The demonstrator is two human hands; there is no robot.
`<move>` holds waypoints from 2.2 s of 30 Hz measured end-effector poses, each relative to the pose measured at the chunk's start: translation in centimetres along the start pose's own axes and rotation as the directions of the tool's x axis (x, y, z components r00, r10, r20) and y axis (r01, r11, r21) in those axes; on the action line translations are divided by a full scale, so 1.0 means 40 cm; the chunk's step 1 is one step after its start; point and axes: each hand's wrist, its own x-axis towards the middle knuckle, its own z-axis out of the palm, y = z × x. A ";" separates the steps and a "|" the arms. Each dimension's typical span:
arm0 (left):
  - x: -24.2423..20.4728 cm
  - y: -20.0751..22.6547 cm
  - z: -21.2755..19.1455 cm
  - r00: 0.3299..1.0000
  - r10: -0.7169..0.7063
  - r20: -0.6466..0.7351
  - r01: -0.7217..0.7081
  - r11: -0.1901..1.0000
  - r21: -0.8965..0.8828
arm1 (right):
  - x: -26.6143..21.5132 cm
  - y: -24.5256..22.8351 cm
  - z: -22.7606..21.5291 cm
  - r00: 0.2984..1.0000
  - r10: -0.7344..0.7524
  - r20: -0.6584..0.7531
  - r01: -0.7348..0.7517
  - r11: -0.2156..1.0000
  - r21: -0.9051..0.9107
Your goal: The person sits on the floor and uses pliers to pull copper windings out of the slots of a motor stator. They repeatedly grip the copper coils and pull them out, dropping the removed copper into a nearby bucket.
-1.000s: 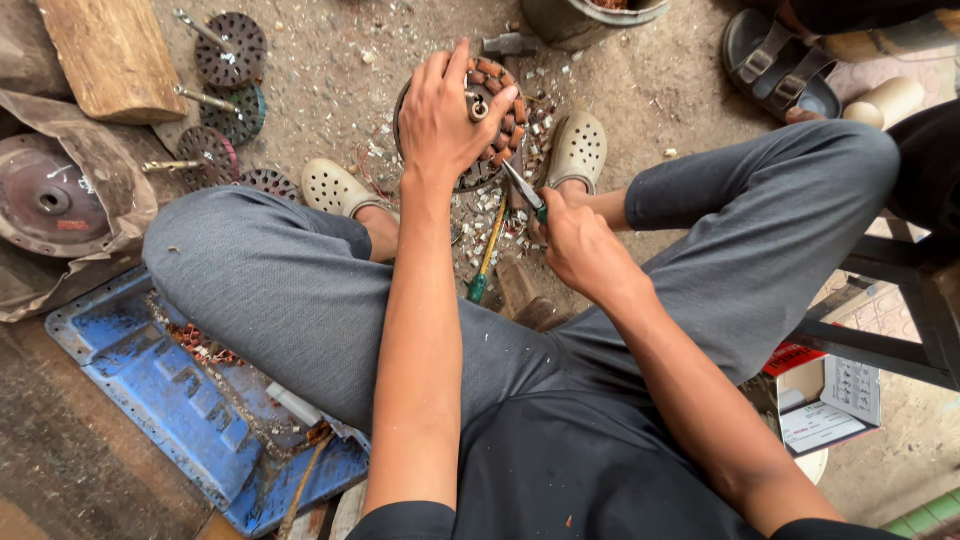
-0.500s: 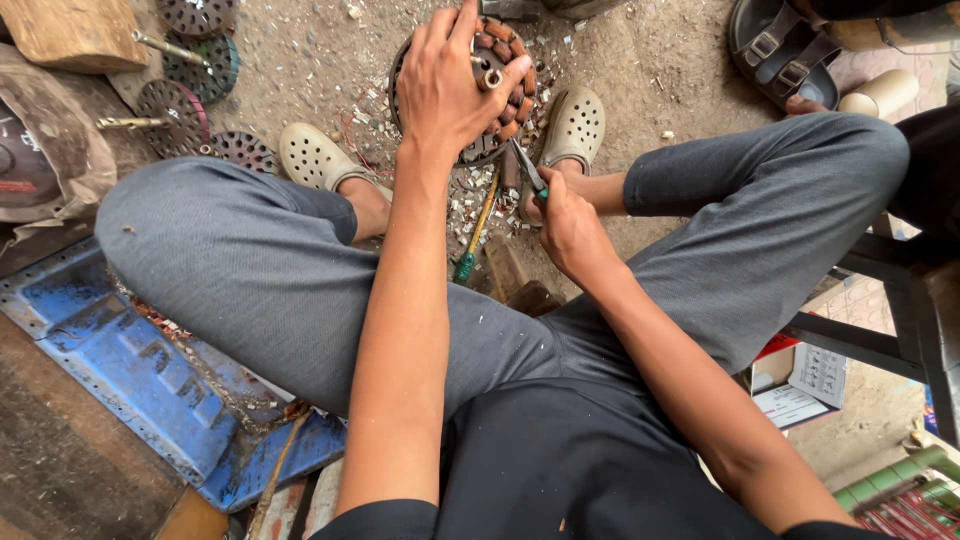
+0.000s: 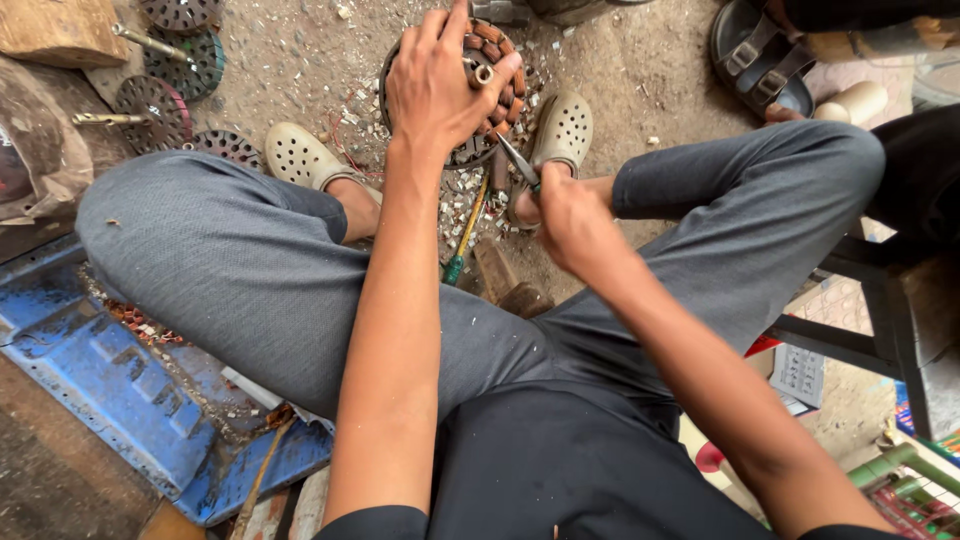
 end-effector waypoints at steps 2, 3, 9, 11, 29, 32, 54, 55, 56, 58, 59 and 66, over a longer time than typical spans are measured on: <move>0.007 0.008 0.005 1.000 0.001 0.004 -0.001 1.000 0.013 | 0.002 0.005 0.059 0.989 0.032 -0.142 -0.020 0.996 0.089; 0.011 0.012 0.007 1.000 0.013 -0.008 -0.013 1.000 0.025 | 0.006 0.007 0.084 0.976 0.054 -0.212 -0.025 0.990 0.138; 0.016 0.021 -0.006 0.999 0.032 -0.019 -0.031 0.999 0.027 | 0.020 0.041 0.085 0.975 -0.016 -0.220 0.053 0.986 0.161; 0.019 0.018 -0.001 0.999 0.013 -0.050 -0.012 1.000 0.017 | 0.023 0.060 0.053 0.993 -0.024 -0.119 0.034 0.996 0.087; 0.013 0.044 0.032 0.990 -0.112 -0.085 0.122 0.985 0.122 | 0.077 0.053 0.002 0.851 0.138 0.506 -0.489 0.557 0.671; -0.004 0.049 0.030 0.984 -0.158 -0.084 0.165 0.982 0.088 | 0.071 0.020 -0.013 0.861 0.361 0.358 -0.487 0.788 0.376; -0.039 0.078 0.012 0.959 -0.119 -0.258 0.153 0.982 0.114 | 0.175 0.124 -0.063 0.721 0.169 0.672 -0.463 0.839 0.286; -0.035 0.082 0.013 0.963 -0.127 -0.239 0.157 0.981 0.114 | 0.180 0.137 -0.061 0.694 0.093 0.714 -0.496 0.780 0.381; -0.030 0.087 0.017 0.964 -0.131 -0.230 0.158 0.982 0.105 | 0.182 0.151 -0.060 0.665 0.012 0.746 -0.534 0.707 0.465; -0.023 0.096 0.026 0.967 -0.141 -0.212 0.163 0.983 0.088 | 0.191 0.174 -0.053 0.613 -0.053 0.788 -0.616 0.593 0.519; -0.024 0.103 0.029 0.965 -0.139 -0.220 0.165 0.981 0.106 | 0.187 0.183 -0.052 0.586 -0.033 0.810 -0.658 0.564 0.499; -0.014 0.109 0.026 0.958 -0.119 -0.260 0.148 0.984 0.097 | 0.194 0.191 -0.030 0.514 0.100 0.852 -0.609 0.741 0.281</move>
